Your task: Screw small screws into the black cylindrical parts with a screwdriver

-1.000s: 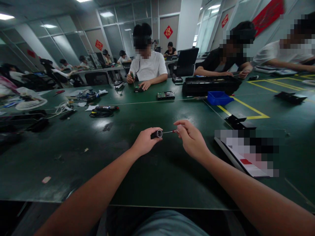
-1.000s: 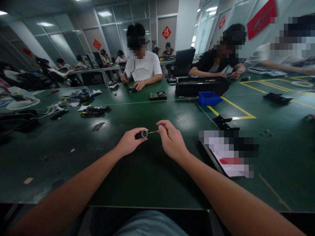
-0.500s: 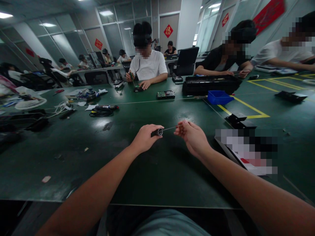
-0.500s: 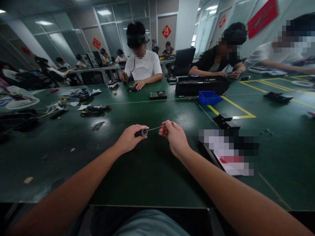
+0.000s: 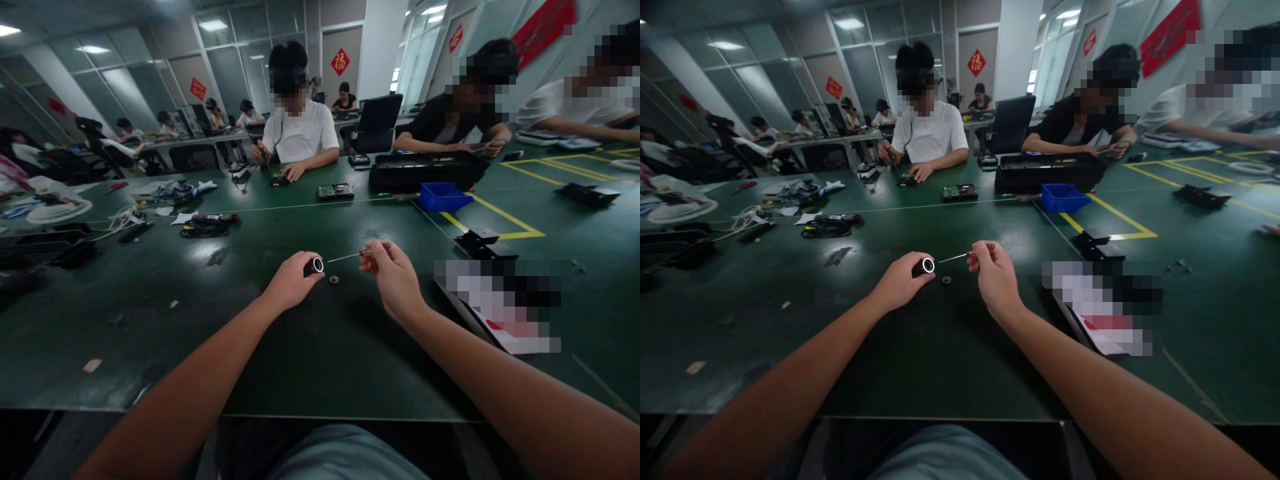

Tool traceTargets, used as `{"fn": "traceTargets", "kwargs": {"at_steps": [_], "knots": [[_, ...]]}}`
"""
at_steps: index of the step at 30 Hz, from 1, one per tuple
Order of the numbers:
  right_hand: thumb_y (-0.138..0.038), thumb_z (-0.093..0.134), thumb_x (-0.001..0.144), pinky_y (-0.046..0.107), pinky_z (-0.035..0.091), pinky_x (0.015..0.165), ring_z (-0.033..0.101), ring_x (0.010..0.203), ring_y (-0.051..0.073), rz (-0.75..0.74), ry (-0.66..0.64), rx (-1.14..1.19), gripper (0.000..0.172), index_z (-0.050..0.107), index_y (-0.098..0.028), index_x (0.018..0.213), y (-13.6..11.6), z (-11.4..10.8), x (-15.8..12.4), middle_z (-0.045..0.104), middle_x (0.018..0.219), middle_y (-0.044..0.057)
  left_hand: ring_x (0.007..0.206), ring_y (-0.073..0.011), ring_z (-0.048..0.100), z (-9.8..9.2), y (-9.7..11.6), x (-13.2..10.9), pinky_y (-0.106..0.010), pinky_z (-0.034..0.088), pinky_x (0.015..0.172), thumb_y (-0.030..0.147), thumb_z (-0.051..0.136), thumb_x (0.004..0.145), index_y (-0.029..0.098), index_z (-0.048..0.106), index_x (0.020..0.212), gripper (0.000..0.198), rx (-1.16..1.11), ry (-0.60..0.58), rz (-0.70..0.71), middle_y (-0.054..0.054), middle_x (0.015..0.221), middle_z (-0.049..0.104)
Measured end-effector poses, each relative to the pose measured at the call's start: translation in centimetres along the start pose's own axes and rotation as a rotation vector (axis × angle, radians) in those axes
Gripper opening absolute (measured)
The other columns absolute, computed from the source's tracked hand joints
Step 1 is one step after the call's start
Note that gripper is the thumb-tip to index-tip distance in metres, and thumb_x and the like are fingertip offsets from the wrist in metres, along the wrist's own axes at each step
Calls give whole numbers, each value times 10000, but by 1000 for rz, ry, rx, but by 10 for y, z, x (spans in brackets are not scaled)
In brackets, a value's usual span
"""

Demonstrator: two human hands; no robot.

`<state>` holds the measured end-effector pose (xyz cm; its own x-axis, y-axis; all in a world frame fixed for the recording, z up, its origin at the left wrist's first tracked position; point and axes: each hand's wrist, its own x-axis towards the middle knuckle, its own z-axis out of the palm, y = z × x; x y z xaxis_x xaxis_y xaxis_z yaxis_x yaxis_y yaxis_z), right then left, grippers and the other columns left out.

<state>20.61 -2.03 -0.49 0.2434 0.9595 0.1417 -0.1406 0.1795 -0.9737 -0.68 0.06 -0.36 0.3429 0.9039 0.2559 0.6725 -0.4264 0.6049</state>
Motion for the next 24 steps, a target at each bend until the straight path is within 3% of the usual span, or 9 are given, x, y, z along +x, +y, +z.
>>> {"fn": "traceTargets", "kwargs": {"at_steps": [8, 14, 19, 24], "knots": [[-455, 610, 922, 337, 508, 744, 613, 769, 161, -115, 12, -41, 219, 651, -240, 936, -13, 0, -6, 660, 853, 3, 1215, -247, 566, 2, 2, -2, -417, 450, 1057, 221, 547, 961, 209, 537, 1346, 386, -13, -44, 14, -97, 1323, 596], [-453, 589, 938, 346, 518, 753, 622, 786, 173, -157, 11, -48, 211, 650, -251, 947, -15, 0, -7, 666, 878, 15, 1084, -275, 596, 14, 4, -1, -422, 511, 919, 442, 590, 950, 176, 581, 1272, 419, 138, -146, 45, -115, 1202, 619], [-442, 587, 945, 341, 515, 752, 620, 776, 167, -175, 6, -37, 206, 651, -247, 945, -13, 0, -7, 663, 869, 11, 1075, -285, 588, 23, 9, 1, -428, 510, 890, 372, 496, 998, 202, 585, 1334, 386, 335, -178, 164, -112, 1178, 618], [-429, 593, 945, 334, 506, 737, 617, 765, 161, -177, 7, -36, 198, 656, -242, 944, -14, 1, -7, 658, 859, 7, 1012, -286, 581, 27, 14, 2, -379, 516, 785, 403, 502, 993, 206, 664, 1211, 336, 483, -187, 186, -117, 1090, 611]]}}
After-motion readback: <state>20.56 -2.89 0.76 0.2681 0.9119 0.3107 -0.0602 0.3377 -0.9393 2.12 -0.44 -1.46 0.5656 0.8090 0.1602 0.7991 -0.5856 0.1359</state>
